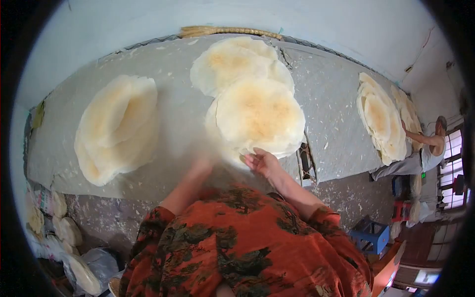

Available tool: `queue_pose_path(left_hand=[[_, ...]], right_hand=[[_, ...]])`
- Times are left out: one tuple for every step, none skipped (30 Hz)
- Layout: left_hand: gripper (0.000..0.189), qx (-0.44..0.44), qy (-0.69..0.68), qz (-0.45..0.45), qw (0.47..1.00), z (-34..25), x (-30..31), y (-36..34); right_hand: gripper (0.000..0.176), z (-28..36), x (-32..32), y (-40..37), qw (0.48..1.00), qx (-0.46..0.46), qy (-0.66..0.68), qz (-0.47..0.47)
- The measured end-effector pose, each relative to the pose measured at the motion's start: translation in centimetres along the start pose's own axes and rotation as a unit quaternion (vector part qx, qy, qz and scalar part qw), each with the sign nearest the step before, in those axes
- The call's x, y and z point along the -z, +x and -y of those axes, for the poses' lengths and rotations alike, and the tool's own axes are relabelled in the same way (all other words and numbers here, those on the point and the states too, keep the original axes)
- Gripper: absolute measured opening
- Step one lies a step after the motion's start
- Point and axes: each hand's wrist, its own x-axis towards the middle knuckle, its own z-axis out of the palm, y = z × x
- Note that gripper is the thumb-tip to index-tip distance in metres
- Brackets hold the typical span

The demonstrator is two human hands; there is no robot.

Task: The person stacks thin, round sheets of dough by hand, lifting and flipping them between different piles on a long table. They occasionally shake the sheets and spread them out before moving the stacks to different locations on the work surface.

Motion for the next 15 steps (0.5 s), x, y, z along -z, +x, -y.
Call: queue_pose_path(left_hand=[[0.039,-0.019,0.021,0.042,0.999,0.3,-0.1,0.5],[0.04,-0.038,0.043,0.085,0.995,0.6,-0.1,1.1],[0.04,-0.04,0.044,0.085,0.995,-0.4,-1.0,0.5],[0.041,-0.001,-0.024,0.138,0.99,-2.1,-2.6,-1.0],[0.042,0.037,-0.092,0.189,0.977,-3.3,-4.1,-1.7],[0.042,0.034,-0.096,0.189,0.977,-3.6,-5.1,-1.4],[0.042,0.052,-0.088,0.162,0.981,-3.8,-5.9,-1.1],[0.042,0.07,-0.079,0.135,0.985,-3.9,-6.7,-1.0],[0.042,0.063,-0.058,0.119,0.989,-3.8,-7.2,-1.2],[0.042,0.052,-0.037,0.099,0.993,-3.6,-7.3,-1.7],[0.039,-0.033,0.022,0.171,0.985,-2.3,-6.5,-0.6],[0.037,-0.07,-0.016,0.138,0.988,-1.7,-6.8,0.2],[0.038,-0.148,0.014,0.036,0.988,0.5,-6.4,3.4],[0.04,-0.167,0.025,0.024,0.985,0.5,-6.9,4.6],[0.038,-0.183,0.102,-0.072,0.975,0.3,-8.5,6.5]], right_hand=[[0.024,-0.4,-0.8,0.0,1.0,-0.004,0.021,0.001],[0.024,-0.6,-1.5,0.0,0.999,-0.009,0.042,0.003],[0.024,-0.6,-2.3,-0.7,0.999,-0.008,0.042,0.004],[0.023,-0.6,-3.0,-1.8,0.997,-0.005,0.05,0.051],[0.022,-0.6,-3.4,-2.3,0.994,-0.003,0.056,0.096],[0.022,-0.9,-3.2,-2.4,0.994,-0.004,0.051,0.098],[0.021,-1.6,-2.7,-2.6,0.983,-0.039,-0.026,0.176],[0.021,-2.3,-2.2,-2.9,0.959,-0.074,-0.102,0.254],[0.024,-2.5,-1.6,-3.8,0.934,-0.082,-0.232,0.258],[0.026,-2.3,-1.0,-4.9,0.891,-0.088,-0.361,0.262],[0.025,-1.6,-1.0,-6.3,0.868,-0.058,-0.422,0.254],[0.024,-0.7,-0.7,-7.1,0.839,-0.026,-0.483,0.25],[0.023,0.3,0.5,-7.0,0.838,-0.028,-0.496,0.224],[0.024,0.9,2.2,-6.3,0.861,-0.059,-0.466,0.197],[0.024,1.3,3.5,-6.3,0.874,-0.062,-0.448,0.176]])
